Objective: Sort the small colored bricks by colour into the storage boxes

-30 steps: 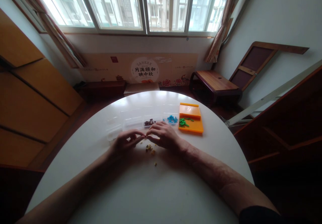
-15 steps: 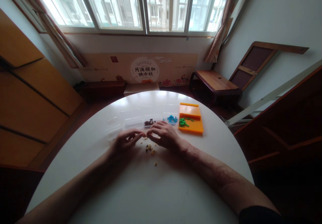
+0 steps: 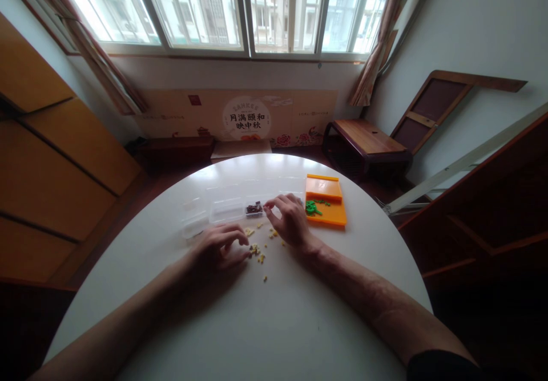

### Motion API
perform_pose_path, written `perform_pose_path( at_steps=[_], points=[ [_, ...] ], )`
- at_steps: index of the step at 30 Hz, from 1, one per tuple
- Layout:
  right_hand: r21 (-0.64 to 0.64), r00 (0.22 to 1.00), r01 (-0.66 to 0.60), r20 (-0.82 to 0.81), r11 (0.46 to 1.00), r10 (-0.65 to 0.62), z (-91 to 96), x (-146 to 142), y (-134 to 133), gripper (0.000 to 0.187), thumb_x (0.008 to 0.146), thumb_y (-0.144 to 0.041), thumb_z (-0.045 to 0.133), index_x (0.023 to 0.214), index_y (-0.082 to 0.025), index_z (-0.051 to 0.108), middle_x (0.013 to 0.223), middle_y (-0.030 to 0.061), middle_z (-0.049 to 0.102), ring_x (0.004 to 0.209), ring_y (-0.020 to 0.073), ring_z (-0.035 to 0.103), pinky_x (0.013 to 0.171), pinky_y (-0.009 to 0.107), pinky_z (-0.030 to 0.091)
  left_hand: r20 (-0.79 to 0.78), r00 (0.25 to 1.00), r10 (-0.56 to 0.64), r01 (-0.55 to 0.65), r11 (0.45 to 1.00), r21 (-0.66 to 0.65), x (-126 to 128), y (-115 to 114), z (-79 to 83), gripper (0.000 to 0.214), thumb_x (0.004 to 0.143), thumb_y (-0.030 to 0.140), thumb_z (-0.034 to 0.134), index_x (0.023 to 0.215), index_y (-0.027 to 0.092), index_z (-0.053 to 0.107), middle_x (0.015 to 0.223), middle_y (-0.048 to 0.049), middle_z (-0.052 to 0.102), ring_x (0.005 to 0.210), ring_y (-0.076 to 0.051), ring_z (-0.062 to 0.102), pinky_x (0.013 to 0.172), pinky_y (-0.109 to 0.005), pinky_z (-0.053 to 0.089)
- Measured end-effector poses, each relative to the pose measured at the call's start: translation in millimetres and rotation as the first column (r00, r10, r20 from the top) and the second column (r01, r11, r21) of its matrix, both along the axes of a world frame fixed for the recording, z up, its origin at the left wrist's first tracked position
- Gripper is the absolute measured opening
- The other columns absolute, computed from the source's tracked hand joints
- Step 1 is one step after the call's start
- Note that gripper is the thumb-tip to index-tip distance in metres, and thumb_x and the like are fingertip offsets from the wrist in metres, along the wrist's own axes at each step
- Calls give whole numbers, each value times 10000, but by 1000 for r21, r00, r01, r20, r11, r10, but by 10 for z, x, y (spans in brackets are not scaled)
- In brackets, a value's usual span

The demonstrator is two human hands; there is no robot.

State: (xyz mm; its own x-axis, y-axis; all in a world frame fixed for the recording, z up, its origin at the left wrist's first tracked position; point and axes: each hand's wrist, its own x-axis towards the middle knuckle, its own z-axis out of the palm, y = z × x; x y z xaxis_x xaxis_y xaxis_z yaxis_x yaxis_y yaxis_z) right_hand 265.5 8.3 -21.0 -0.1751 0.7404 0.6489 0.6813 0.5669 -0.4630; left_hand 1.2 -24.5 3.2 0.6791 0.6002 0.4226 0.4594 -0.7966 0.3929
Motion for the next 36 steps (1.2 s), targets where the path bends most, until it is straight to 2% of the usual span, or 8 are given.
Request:
perform_pose_path(
  at_steps=[6, 14, 20, 24, 29, 32, 36],
  points=[
    [5, 999, -42, 7, 999, 42, 37, -34, -26, 88, 1054, -274, 706, 971, -255, 728, 979, 32, 788, 982, 267, 650, 965, 444, 499, -63, 998, -14, 17, 999, 52, 15, 12, -19, 176, 947, 421, 804, 928, 248, 782, 942, -22, 783, 675, -144, 634, 708, -289, 505],
    [-9, 998, -67, 6, 998, 67, 68, -43, -43, 71, 1041, -248, 690, 977, -252, 719, 994, 36, 782, 989, 258, 653, 971, 423, 509, -29, 1000, -4, 8, 993, 114, 17, 16, -84, 80, 983, 266, 733, 946, 252, 803, 939, -12, 795, 723, -139, 685, 703, -261, 520],
    [10, 997, -76, 3, 997, 76, 82, -43, -47, 77, 1027, -218, 683, 964, -252, 712, 976, 42, 770, 985, 261, 652, 958, 424, 506, -4, 1000, 17, -16, 986, 165, -19, 85, -99, 139, 1069, 273, 670, 985, 223, 770, 992, -33, 806, 753, -133, 711, 724, -243, 538],
    [40, 984, -176, 23, 984, 175, 68, -34, -39, 66, 1024, -201, 679, 990, -248, 712, 997, 44, 778, 972, 249, 658, 949, 418, 516, 56, 995, 89, -96, 983, 158, -23, 78, -59, 157, 1109, 300, 631, 1045, 212, 744, 984, -26, 794, 654, -98, 666, 651, -213, 500],
    [121, 922, -373, 162, 920, 353, 48, -53, -57, 34, 1026, -220, 691, 1025, -247, 711, 1026, 45, 801, 989, 238, 687, 924, 402, 524, 112, 983, 144, -161, 973, 164, -29, 59, -31, 185, 1122, 333, 618, 1052, 206, 733, 957, -9, 792, 623, -89, 670, 638, -204, 501],
    [163, 891, -427, 246, 890, 382, 51, -71, -68, 19, 1044, -257, 698, 1045, -249, 715, 996, 31, 808, 959, 231, 696, 891, 396, 516, 113, 982, 152, -171, 969, 180, -18, 63, -31, 190, 1116, 341, 628, 1040, 208, 741, 906, 1, 790, 616, -97, 674, 635, -208, 504],
    [180, 884, -438, 262, 881, 386, 59, -80, -63, 50, 1067, -286, 695, 1047, -249, 721, 986, 23, 812, 943, 220, 702, 882, 384, 518, 151, 977, 149, -170, 976, 139, 16, 57, -32, 176, 1083, 356, 690, 1014, 206, 750, 889, 4, 795, 601, -92, 672, 624, -201, 510]
  ],
)
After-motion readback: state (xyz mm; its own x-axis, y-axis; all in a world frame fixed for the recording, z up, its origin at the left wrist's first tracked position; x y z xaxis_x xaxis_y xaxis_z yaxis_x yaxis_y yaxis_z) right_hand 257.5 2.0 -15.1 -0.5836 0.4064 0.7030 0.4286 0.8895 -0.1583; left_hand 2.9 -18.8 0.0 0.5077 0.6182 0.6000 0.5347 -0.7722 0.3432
